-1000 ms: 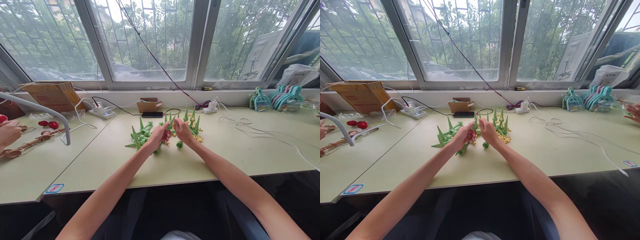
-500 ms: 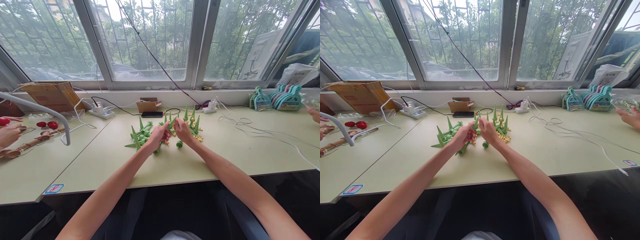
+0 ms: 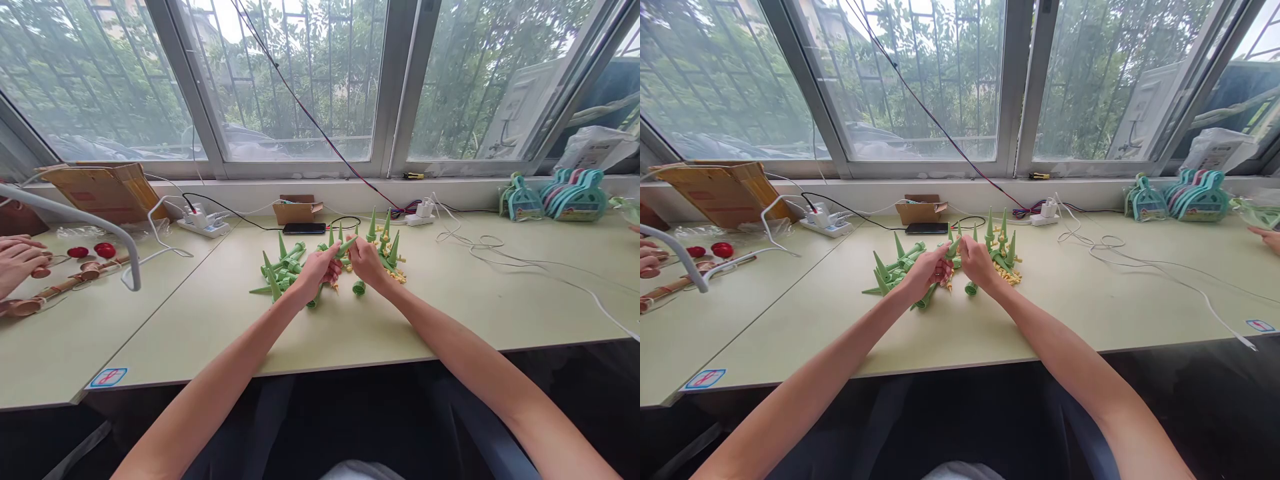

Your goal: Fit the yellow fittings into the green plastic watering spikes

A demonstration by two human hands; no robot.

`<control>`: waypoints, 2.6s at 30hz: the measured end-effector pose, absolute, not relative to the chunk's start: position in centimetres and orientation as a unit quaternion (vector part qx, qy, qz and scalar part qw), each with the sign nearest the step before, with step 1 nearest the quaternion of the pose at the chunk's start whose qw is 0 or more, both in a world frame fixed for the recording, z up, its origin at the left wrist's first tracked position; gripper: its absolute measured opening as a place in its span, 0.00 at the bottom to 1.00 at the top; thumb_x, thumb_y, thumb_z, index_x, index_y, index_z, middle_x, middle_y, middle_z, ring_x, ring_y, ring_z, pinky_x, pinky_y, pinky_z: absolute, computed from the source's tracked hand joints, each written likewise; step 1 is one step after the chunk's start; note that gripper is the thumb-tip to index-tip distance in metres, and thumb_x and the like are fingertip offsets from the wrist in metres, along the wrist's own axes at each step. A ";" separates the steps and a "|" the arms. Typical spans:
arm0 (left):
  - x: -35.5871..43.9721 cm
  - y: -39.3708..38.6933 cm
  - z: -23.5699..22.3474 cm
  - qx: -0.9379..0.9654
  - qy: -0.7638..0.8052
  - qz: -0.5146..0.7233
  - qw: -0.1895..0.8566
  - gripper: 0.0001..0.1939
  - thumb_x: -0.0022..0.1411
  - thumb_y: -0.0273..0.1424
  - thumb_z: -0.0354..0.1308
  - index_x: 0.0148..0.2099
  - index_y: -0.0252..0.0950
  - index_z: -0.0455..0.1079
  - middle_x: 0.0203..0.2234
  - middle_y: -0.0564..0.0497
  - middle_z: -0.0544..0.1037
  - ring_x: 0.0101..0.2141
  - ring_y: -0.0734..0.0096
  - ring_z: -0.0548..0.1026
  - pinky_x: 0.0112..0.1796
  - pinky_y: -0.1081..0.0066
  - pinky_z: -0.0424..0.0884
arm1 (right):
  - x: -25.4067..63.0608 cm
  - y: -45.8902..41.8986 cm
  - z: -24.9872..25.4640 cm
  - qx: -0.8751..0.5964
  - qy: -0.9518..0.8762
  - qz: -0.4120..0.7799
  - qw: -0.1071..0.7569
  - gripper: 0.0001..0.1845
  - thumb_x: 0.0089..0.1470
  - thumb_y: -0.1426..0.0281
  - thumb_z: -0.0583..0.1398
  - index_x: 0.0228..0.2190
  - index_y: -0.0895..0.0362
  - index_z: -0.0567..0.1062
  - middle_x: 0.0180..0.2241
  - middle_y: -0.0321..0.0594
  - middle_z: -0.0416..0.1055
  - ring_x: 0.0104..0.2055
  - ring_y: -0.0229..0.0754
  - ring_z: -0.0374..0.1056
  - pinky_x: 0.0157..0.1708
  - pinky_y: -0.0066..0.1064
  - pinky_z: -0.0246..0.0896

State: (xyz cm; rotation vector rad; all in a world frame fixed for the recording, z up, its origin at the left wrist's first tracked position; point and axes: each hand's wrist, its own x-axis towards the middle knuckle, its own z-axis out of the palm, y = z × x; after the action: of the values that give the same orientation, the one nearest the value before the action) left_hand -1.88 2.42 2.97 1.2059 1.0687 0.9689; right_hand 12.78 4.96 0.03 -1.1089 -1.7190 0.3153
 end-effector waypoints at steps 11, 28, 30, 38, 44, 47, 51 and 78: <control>-1.8 2.3 3.0 0.525 0.458 0.416 0.584 0.26 0.56 0.52 0.60 0.24 0.32 0.66 0.16 0.50 0.69 0.16 0.77 0.65 0.19 0.74 0.61 | 12.7 4.8 0.3 -0.455 -0.713 0.142 0.513 0.18 0.65 0.59 0.45 0.25 0.53 0.59 0.18 0.31 0.58 0.20 0.36 0.52 0.26 0.29 0.48; -1.7 2.0 3.1 0.528 0.463 0.415 0.578 0.25 0.57 0.52 0.60 0.24 0.33 0.65 0.16 0.50 0.69 0.16 0.78 0.65 0.19 0.74 0.61 | 12.7 4.5 0.5 -0.453 -0.712 0.167 0.510 0.19 0.65 0.59 0.45 0.25 0.53 0.58 0.17 0.31 0.56 0.20 0.36 0.50 0.25 0.30 0.47; -1.7 2.0 3.1 0.527 0.462 0.417 0.579 0.26 0.56 0.52 0.60 0.24 0.33 0.65 0.16 0.50 0.69 0.16 0.78 0.65 0.19 0.74 0.61 | 12.7 4.5 0.5 -0.452 -0.712 0.168 0.510 0.18 0.65 0.59 0.45 0.25 0.53 0.58 0.18 0.31 0.56 0.20 0.36 0.51 0.25 0.30 0.47; -1.6 2.0 3.1 0.519 0.456 0.418 0.590 0.26 0.55 0.52 0.62 0.24 0.33 0.65 0.16 0.50 0.69 0.15 0.78 0.64 0.19 0.74 0.61 | 12.7 4.4 0.7 -0.459 -0.713 0.159 0.506 0.18 0.65 0.60 0.45 0.24 0.53 0.59 0.18 0.31 0.57 0.20 0.36 0.51 0.26 0.30 0.47; -1.5 2.0 3.0 0.509 0.448 0.422 0.602 0.26 0.54 0.51 0.62 0.24 0.32 0.65 0.16 0.50 0.69 0.15 0.79 0.64 0.18 0.74 0.61 | 12.8 4.3 0.9 -0.460 -0.713 0.156 0.505 0.19 0.65 0.59 0.45 0.24 0.53 0.58 0.17 0.31 0.56 0.20 0.36 0.50 0.25 0.30 0.48; -1.5 2.1 2.9 0.500 0.444 0.421 0.612 0.25 0.55 0.51 0.62 0.24 0.32 0.66 0.16 0.50 0.69 0.15 0.78 0.64 0.18 0.75 0.61 | 12.8 4.3 0.9 -0.463 -0.713 0.153 0.504 0.20 0.65 0.58 0.45 0.24 0.53 0.58 0.17 0.31 0.56 0.20 0.36 0.50 0.25 0.30 0.48; -1.6 2.3 2.8 0.491 0.435 0.418 0.628 0.25 0.54 0.50 0.64 0.25 0.32 0.67 0.16 0.51 0.69 0.15 0.79 0.64 0.18 0.75 0.62 | 12.8 4.3 0.8 -0.464 -0.713 0.152 0.503 0.22 0.66 0.56 0.44 0.23 0.53 0.57 0.17 0.32 0.57 0.20 0.36 0.50 0.26 0.31 0.47; -2.0 2.2 2.9 0.593 0.411 0.456 0.521 0.26 0.48 0.49 0.69 0.27 0.36 0.60 0.17 0.55 0.67 0.16 0.79 0.65 0.17 0.75 0.61 | 12.8 4.4 0.5 -0.459 -0.729 0.132 0.491 0.28 0.65 0.51 0.44 0.19 0.53 0.54 0.16 0.32 0.52 0.20 0.36 0.46 0.25 0.32 0.45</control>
State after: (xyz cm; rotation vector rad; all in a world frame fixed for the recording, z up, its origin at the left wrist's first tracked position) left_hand -1.98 2.23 2.90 1.4200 0.9854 1.0933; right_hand 12.85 4.41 0.49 -1.1146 -1.7690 0.3213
